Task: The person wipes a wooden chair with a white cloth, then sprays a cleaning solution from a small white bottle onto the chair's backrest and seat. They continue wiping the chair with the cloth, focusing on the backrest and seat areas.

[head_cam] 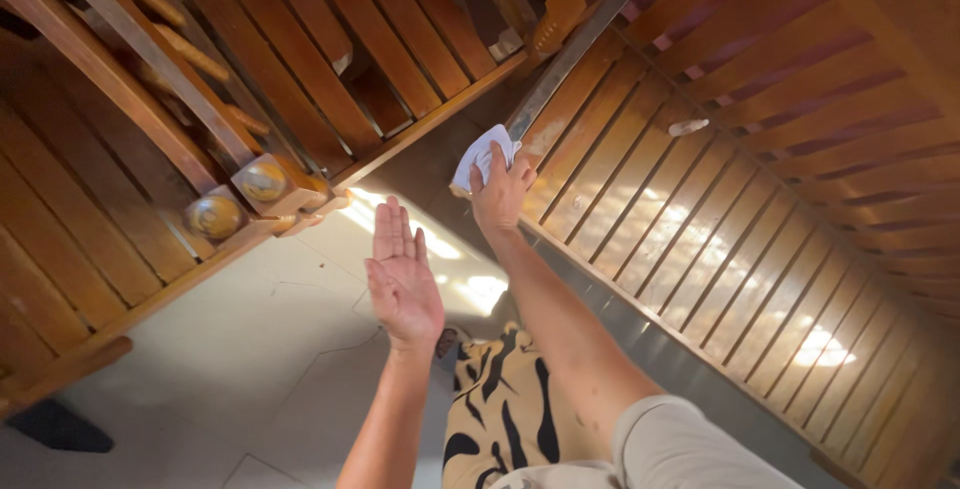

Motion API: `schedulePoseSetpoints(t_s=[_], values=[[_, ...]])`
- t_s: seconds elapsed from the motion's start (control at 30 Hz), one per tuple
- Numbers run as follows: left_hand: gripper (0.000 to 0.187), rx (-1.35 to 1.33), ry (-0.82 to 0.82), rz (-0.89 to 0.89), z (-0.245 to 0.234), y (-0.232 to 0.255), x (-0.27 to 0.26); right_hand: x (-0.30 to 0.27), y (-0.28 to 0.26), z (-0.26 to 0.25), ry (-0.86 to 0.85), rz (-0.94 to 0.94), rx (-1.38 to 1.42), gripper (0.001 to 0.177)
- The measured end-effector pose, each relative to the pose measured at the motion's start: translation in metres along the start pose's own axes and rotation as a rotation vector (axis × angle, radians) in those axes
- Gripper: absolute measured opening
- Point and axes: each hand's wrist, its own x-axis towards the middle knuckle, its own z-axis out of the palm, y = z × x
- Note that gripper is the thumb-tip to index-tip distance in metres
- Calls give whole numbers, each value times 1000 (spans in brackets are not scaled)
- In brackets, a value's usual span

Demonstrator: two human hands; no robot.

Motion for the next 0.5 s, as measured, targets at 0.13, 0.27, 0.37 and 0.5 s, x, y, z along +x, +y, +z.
schedulePoseSetpoints(t_s=[0.13,0.27,0.37,0.5], values=[[82,11,-15,-57,6,-5,0,18,31,-21,-249,-295,-11,61],[79,21,-20,-84,9,-24,6,39,47,-36,-484,-538,-45,64],[77,52,-15,-91,7,-39,12,64,54,-51,-554,-821,-34,58],[77,60,34,-110,7,-59,20,107,39,-52,-998,-867,-120,56]])
